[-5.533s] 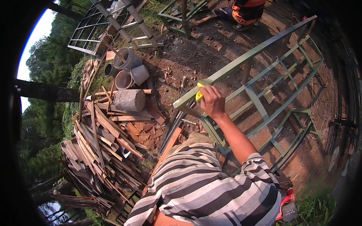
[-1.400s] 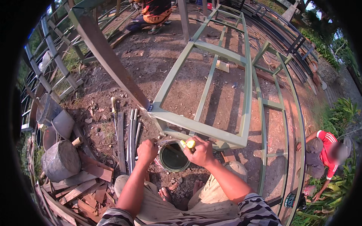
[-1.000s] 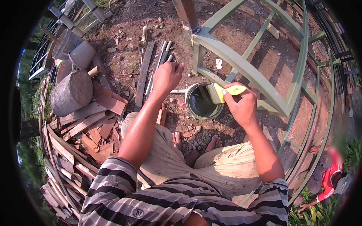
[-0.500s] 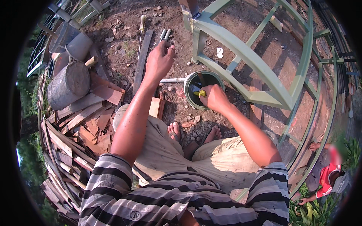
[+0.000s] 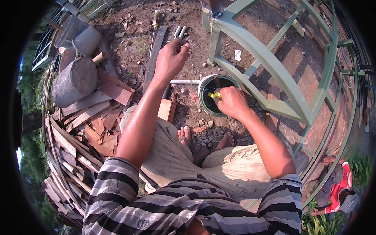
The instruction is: The person walks up a set of curved stone stairs carrying a paint can and brush, then proceeds to paint a green metal frame structure in an outdoor area. The person dips the brush into the can and applies paint to the metal bars of the frame.
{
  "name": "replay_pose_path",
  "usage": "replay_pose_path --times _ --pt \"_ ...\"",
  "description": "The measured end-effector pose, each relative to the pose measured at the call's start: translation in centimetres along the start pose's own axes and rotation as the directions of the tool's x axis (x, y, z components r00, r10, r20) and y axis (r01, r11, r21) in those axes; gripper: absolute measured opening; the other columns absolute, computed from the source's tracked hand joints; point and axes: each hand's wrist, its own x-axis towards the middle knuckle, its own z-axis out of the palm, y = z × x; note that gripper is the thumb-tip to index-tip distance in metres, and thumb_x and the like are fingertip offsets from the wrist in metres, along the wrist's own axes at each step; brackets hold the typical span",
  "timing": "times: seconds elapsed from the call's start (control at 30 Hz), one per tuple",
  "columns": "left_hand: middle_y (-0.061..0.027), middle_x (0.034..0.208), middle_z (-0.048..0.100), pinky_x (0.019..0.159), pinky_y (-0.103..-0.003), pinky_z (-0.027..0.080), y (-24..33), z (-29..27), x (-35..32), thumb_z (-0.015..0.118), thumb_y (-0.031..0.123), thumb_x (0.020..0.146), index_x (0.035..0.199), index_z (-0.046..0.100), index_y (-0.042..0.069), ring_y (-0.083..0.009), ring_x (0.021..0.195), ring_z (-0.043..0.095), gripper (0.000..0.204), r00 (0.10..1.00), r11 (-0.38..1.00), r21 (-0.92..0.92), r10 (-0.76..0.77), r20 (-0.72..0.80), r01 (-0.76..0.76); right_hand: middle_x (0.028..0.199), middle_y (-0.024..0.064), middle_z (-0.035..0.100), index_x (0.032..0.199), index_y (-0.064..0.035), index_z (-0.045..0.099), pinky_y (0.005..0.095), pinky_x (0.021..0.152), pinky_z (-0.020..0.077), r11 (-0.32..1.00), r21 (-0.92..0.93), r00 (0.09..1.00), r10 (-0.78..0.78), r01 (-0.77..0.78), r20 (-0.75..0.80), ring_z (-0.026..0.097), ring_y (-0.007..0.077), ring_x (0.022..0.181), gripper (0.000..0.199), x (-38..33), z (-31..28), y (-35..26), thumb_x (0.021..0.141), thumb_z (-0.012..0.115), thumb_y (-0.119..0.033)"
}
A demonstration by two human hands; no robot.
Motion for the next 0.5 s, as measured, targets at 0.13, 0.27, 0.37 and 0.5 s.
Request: replay_pose_path --times 0.13,0.27,0.37,0.5 --pt "-0.017 0.091 0.075 0.081 -0.047 0.054 0.3 1.0 0.3 0.062 0.036 0.096 0.107 0.072 0.007 -0.0377 0.092 0.072 0.032 1.0 1.0 -0.008 0.013 0.027 -0.013 0.081 0.0271 0.069 0.09 0.0009 0.074 0.0519 0.074 0.0543 0.995 -0.099 0.997 -0.014 0.007 -0.071 0.069 0.0453 0.081 0.018 -0.8 0.3 -0.5 0.084 0.069 -0.015" --pt "-0.0164 0.092 0.076 0.083 -0.047 0.054 0.5 1.3 0.2 0.062 0.036 0.096 0.108 0.072 0.008 -0.0374 0.092 0.072 0.033 0.999 1.0 0.005 0.003 0.044 -0.003 0.078 0.0243 0.07 0.1 -0.0028 0.076 0.0491 0.071 0.0538 0.987 -0.151 0.98 -0.084 0.057 -0.178 0.07 0.0411 0.075 0.02 -1.3 1.1 -0.1 0.084 0.071 -0.015" --pt "-0.0161 0.093 0.076 0.084 -0.048 0.054 1.0 1.0 0.1 0.063 0.036 0.095 0.107 0.072 0.008 -0.0378 0.093 0.072 0.032 0.999 1.0 0.01 -0.009 0.044 0.008 0.085 0.0235 0.071 0.096 -0.0019 0.074 0.0515 0.074 0.0546 0.991 -0.128 0.985 -0.044 0.023 -0.169 0.07 0.0429 0.08 0.018 -1.5 0.6 -0.6 0.083 0.068 -0.014" --pt "-0.0167 0.091 0.075 0.083 -0.048 0.054 1.2 0.4 0.0 0.063 0.035 0.095 0.107 0.072 0.008 -0.0385 0.093 0.072 0.031 1.0 1.0 -0.005 -0.02 0.002 0.02 0.089 0.0205 0.072 0.095 -0.0019 0.073 0.051 0.074 0.0554 0.998 -0.068 0.984 -0.028 0.016 -0.177 0.07 0.042 0.082 0.017 -1.8 0.0 -1.0 0.082 0.069 -0.013"
